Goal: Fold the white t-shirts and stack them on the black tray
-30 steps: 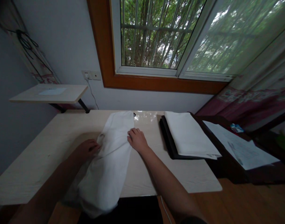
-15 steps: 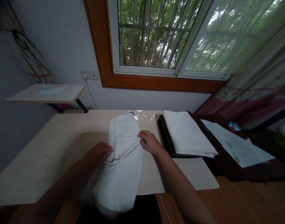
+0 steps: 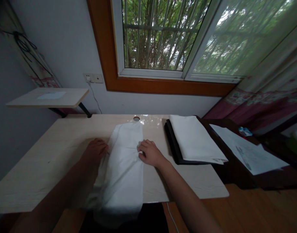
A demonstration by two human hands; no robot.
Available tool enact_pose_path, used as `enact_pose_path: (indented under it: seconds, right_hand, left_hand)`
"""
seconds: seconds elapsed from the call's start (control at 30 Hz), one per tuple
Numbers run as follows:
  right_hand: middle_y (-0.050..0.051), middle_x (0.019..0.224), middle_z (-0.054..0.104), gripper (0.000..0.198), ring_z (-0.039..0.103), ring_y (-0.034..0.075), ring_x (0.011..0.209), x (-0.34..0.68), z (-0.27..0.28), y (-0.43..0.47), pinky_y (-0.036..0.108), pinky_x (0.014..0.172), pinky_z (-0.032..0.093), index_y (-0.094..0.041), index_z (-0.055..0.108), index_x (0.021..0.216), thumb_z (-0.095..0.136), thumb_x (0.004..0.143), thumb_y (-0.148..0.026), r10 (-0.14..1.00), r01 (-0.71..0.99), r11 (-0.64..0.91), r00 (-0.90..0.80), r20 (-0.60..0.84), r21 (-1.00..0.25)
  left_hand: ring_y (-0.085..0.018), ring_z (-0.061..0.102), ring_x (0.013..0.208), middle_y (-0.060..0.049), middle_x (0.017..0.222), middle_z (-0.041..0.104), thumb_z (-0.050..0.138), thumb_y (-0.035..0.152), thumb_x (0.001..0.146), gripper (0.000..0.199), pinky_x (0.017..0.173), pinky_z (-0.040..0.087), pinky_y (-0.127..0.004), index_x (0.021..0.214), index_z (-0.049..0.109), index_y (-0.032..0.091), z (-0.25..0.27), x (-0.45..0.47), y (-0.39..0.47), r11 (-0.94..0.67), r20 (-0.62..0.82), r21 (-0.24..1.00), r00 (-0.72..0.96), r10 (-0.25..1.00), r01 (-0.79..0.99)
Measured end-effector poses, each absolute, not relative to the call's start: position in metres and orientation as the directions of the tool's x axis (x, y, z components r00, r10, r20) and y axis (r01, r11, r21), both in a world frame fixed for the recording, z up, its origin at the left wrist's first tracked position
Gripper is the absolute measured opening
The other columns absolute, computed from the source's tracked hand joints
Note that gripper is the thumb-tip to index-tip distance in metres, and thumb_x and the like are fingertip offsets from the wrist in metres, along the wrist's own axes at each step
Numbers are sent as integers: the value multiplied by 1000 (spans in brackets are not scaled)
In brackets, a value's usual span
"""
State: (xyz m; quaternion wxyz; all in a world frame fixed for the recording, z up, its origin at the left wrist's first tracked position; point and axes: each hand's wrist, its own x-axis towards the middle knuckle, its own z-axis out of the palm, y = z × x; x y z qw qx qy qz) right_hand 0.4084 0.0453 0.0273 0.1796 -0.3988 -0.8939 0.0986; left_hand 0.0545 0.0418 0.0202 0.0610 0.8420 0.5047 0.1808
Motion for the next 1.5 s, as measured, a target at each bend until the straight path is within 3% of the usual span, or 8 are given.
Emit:
enact_pose_path:
  seconds: [0.2,0.37,0.53,0.63,0.9,1.2,1.4,1.5]
  right_hand:
    - [3,81,67,18,57,20,87,392,32,54,33,81,37,-22,68,83,56,96,-25,699,638,714,-677,232,-289]
    - [8,97,69,21,56,23,93,366,32,104,34,87,41,-20,72,108,53,99,-23,751,720,655,-585,307,-229]
    - [10,121,67,34,54,25,109,329,39,158,36,96,42,-23,70,123,55,94,-11,713,702,695,-647,272,-152]
    - [9,129,65,34,52,25,115,311,38,178,37,96,41,-24,70,123,53,97,-12,666,659,743,-709,234,-118]
    - [13,116,65,23,48,29,114,299,37,187,40,92,42,-21,74,110,55,96,-20,641,649,760,-748,171,-10]
    - [11,116,64,23,49,27,116,308,44,193,39,104,37,-17,71,104,59,85,-15,631,581,775,-689,358,-248]
    - [7,102,65,23,56,22,98,304,45,197,34,93,43,-18,65,100,58,78,-13,678,536,732,-633,373,-421]
    - [5,98,63,27,57,20,92,303,45,199,31,86,45,-18,63,99,56,74,-10,691,502,712,-627,360,-491]
  left_hand:
    - [-26,55,106,-9,105,71,53,43,97,29,100,41,-46,99,73,23,12,64,41,-451,261,247,389,883,858]
    - [-28,52,103,-9,105,66,65,46,89,27,98,42,-45,97,70,21,3,77,34,-386,305,261,304,902,885]
    - [-26,53,98,-7,98,64,68,34,84,13,96,43,-45,87,66,22,0,81,32,-388,321,340,282,904,857]
    - [-26,53,97,-7,96,63,69,33,83,13,94,44,-44,85,63,22,-1,83,31,-378,316,364,269,910,851]
    - [-28,52,100,-7,99,61,72,37,82,20,95,44,-45,90,62,22,1,85,27,-353,332,339,240,912,872]
    - [-27,53,97,-7,96,62,73,40,83,20,94,45,-44,83,63,22,-1,83,28,-340,322,369,224,920,865]
    - [-28,53,102,-9,105,65,74,37,80,30,96,45,-44,104,69,21,-2,80,29,-309,284,402,204,937,862]
    - [-26,54,100,-7,103,65,72,35,82,21,96,45,-43,98,70,21,-3,79,30,-305,266,402,209,941,863]
